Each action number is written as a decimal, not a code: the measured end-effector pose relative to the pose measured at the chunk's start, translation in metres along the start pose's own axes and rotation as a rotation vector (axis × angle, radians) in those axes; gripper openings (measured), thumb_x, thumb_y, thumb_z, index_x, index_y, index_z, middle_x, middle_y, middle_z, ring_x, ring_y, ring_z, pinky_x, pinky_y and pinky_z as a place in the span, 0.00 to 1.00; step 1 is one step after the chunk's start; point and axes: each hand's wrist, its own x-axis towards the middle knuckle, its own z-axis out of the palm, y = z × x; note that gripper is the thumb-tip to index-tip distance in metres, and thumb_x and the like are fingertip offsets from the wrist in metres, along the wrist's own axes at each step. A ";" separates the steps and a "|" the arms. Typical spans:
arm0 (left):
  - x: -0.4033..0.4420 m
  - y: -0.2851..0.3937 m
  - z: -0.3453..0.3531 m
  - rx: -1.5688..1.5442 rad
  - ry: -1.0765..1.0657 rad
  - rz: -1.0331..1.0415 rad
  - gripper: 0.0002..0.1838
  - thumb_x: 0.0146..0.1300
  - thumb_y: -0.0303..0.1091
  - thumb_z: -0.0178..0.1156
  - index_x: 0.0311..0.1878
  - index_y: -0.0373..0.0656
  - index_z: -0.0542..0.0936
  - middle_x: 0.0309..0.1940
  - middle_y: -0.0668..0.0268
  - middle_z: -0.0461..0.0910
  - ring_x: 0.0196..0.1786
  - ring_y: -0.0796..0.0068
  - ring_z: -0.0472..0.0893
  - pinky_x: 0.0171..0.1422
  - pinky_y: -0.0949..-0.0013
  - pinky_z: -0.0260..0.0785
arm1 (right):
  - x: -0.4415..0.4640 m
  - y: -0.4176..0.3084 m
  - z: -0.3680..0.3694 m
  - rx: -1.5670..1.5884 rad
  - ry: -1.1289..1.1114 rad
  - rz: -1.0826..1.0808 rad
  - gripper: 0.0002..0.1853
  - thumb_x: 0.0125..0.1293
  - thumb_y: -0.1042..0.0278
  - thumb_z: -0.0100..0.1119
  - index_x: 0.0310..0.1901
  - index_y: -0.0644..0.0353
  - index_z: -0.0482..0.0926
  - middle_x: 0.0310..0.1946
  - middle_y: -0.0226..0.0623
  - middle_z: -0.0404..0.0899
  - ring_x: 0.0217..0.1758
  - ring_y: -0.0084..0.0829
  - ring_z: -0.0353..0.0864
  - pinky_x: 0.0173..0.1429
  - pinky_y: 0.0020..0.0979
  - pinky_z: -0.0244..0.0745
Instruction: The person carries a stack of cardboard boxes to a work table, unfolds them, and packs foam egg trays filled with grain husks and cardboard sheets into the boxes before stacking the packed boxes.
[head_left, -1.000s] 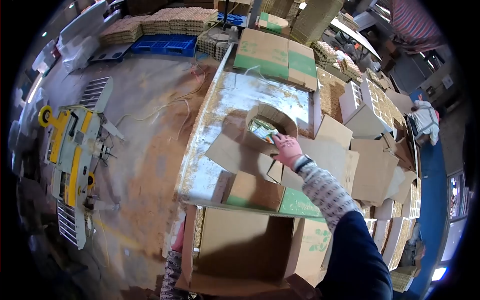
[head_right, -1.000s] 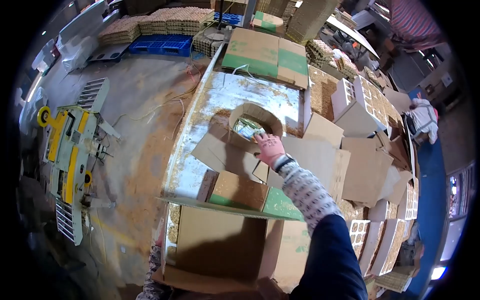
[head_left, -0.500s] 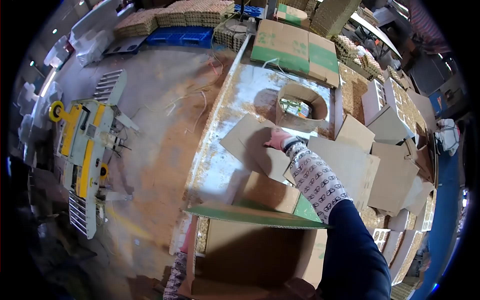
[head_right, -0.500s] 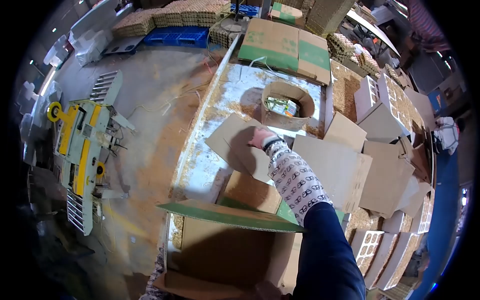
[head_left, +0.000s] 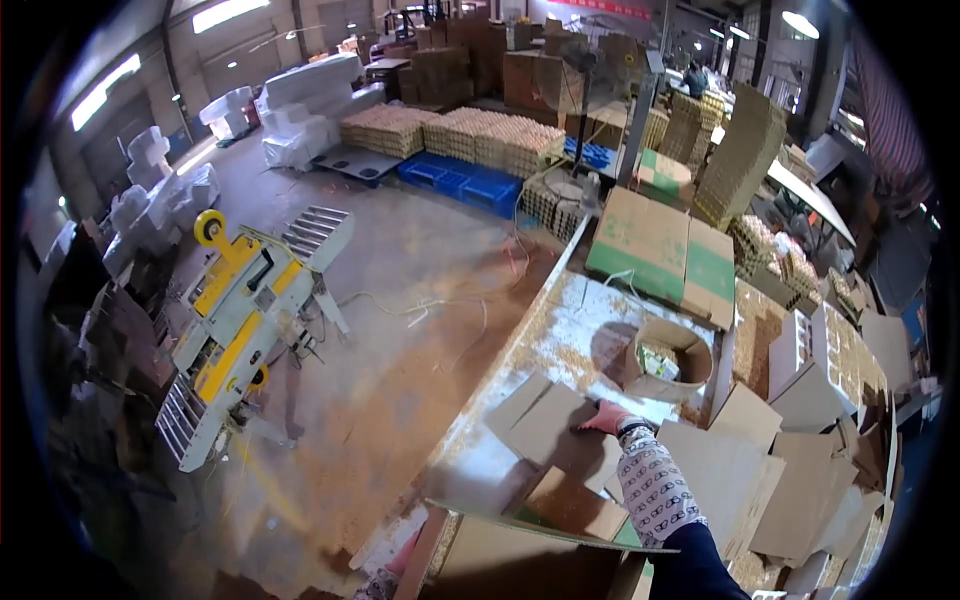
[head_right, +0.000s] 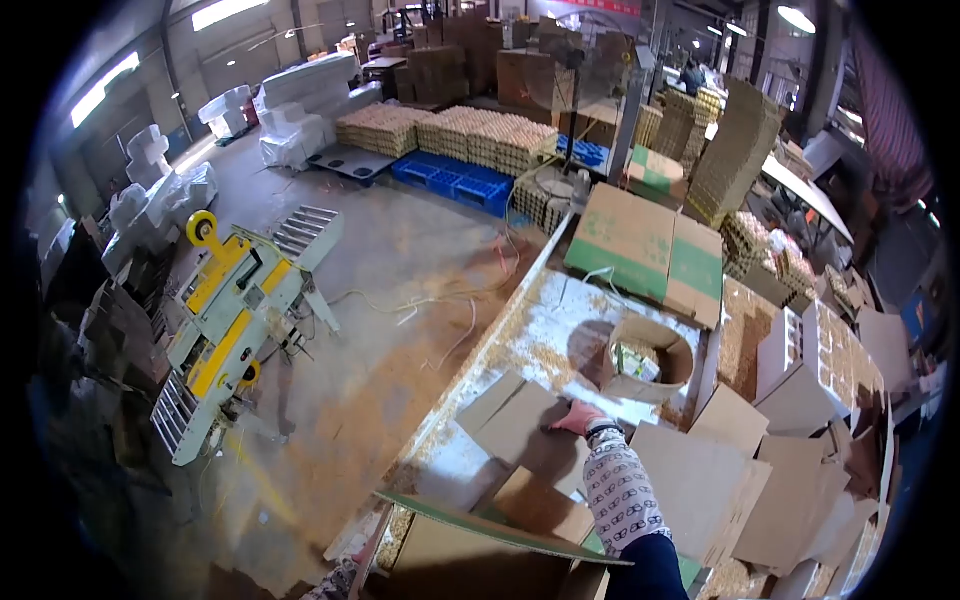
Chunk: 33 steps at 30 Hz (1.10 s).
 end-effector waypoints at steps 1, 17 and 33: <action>0.002 -0.004 -0.001 -0.007 -0.004 0.011 0.22 0.69 0.43 0.44 0.60 0.40 0.67 0.54 0.66 0.72 0.56 0.76 0.69 0.61 0.73 0.60 | 0.005 0.006 -0.002 -0.026 0.006 -0.071 0.56 0.32 0.31 0.68 0.57 0.71 0.67 0.56 0.52 0.70 0.58 0.42 0.70 0.60 0.35 0.66; -0.005 0.010 0.024 -0.059 -0.065 -0.031 0.18 0.68 0.45 0.45 0.52 0.43 0.74 0.42 0.72 0.78 0.42 0.81 0.75 0.48 0.75 0.67 | -0.295 0.133 -0.092 -0.011 0.841 0.508 0.36 0.46 0.59 0.67 0.56 0.67 0.66 0.55 0.54 0.69 0.56 0.46 0.71 0.56 0.41 0.68; -0.028 0.083 0.049 0.189 -0.092 0.136 0.19 0.68 0.45 0.45 0.46 0.40 0.77 0.39 0.70 0.79 0.39 0.80 0.74 0.45 0.74 0.67 | -0.397 -0.035 0.100 1.070 0.233 -0.011 0.34 0.55 0.77 0.60 0.64 0.67 0.57 0.56 0.41 0.69 0.58 0.31 0.69 0.60 0.31 0.66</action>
